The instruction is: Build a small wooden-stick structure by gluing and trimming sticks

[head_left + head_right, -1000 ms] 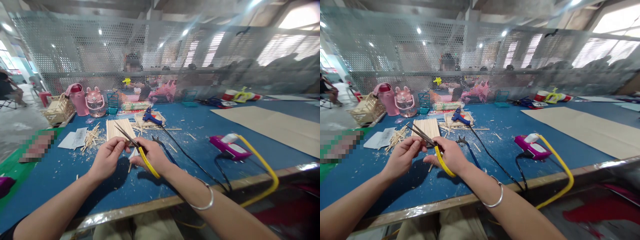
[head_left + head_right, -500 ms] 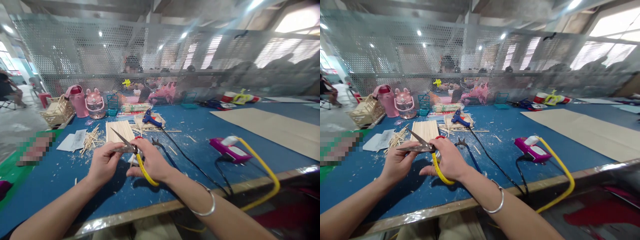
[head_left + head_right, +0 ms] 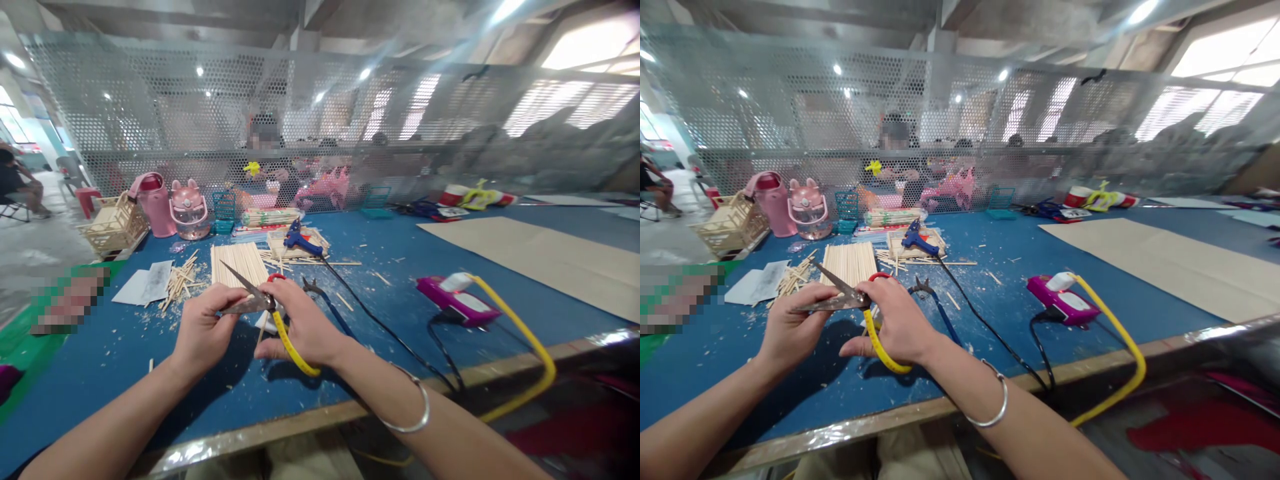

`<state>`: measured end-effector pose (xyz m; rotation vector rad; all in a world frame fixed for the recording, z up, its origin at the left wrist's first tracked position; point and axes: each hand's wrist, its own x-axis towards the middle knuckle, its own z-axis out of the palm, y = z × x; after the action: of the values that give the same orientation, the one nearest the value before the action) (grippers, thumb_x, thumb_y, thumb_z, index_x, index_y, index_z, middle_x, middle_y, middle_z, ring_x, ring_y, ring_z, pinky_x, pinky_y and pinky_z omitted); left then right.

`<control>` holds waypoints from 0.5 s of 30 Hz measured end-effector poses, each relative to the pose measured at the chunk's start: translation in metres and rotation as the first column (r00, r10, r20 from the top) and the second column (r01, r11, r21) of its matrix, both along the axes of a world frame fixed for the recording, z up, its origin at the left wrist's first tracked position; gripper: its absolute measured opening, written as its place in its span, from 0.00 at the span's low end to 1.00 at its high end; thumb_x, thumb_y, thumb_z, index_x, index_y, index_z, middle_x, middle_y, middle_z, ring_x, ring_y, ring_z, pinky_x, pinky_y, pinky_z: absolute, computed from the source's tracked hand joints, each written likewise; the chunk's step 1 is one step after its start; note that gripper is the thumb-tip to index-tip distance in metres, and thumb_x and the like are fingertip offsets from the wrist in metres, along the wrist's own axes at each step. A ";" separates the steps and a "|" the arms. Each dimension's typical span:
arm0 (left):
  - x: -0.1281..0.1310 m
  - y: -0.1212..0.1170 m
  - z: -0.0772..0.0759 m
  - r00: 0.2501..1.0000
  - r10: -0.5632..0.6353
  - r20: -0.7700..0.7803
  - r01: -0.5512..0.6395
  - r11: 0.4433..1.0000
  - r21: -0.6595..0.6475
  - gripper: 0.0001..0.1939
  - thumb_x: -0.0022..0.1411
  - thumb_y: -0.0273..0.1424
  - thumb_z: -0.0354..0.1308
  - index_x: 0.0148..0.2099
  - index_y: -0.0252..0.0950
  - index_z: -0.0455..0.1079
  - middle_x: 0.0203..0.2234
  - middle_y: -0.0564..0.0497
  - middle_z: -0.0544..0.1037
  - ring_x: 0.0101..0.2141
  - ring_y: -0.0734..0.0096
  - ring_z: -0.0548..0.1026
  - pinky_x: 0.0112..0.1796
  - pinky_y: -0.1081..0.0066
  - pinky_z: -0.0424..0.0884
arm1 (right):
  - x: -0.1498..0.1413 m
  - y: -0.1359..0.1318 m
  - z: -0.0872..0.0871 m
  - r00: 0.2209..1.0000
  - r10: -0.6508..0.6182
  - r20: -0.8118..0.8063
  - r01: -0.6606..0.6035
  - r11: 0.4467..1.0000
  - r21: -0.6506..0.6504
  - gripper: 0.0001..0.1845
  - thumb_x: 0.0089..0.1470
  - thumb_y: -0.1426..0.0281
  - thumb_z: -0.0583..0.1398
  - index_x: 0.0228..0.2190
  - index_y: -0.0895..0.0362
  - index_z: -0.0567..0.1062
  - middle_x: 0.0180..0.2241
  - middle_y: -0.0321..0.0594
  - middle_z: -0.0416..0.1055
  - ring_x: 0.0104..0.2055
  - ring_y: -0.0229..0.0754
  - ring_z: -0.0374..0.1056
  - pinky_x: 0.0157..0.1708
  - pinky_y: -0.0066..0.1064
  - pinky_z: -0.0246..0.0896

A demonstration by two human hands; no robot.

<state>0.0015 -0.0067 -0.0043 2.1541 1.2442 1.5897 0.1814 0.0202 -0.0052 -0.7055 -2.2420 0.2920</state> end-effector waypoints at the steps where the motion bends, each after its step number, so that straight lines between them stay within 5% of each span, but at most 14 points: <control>1: 0.000 0.000 0.000 1.000 -0.006 -0.007 0.006 1.000 0.009 0.10 0.53 0.21 0.52 0.32 0.36 0.74 0.22 0.53 0.76 0.24 0.75 0.71 0.27 0.76 0.65 | 0.000 0.000 0.000 1.000 0.008 -0.004 -0.008 1.000 0.007 0.42 0.31 0.50 0.67 0.44 0.59 0.65 0.39 0.45 0.67 0.40 0.46 0.61 0.42 0.38 0.59; 6: 0.000 0.000 0.001 1.000 -0.025 0.011 0.025 0.999 0.020 0.09 0.54 0.23 0.53 0.31 0.35 0.74 0.22 0.52 0.76 0.23 0.75 0.71 0.26 0.76 0.65 | 0.001 0.000 -0.001 1.000 -0.007 -0.012 0.008 1.000 0.030 0.37 0.35 0.49 0.65 0.43 0.59 0.67 0.36 0.44 0.69 0.38 0.44 0.64 0.40 0.35 0.60; 12: 0.004 -0.003 0.004 0.999 -0.030 0.027 0.033 0.992 -0.125 0.09 0.58 0.31 0.53 0.33 0.36 0.75 0.26 0.50 0.79 0.28 0.71 0.74 0.31 0.73 0.68 | 0.006 0.000 0.005 0.999 -0.039 0.027 0.039 0.999 0.002 0.25 0.45 0.51 0.59 0.38 0.58 0.71 0.31 0.41 0.73 0.31 0.39 0.67 0.31 0.27 0.59; 15: 0.003 -0.001 0.003 0.998 -0.028 0.058 0.038 0.981 -0.189 0.10 0.59 0.32 0.52 0.36 0.35 0.74 0.23 0.52 0.77 0.26 0.73 0.73 0.31 0.74 0.68 | 0.013 0.000 0.014 0.976 -0.215 0.017 0.216 0.975 -0.051 0.23 0.46 0.53 0.60 0.38 0.57 0.70 0.26 0.37 0.72 0.24 0.36 0.65 0.25 0.25 0.57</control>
<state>0.0040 -0.0076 -0.0015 1.9908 1.2797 1.4431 0.1948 0.0202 0.0090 -0.9726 -2.1516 0.2409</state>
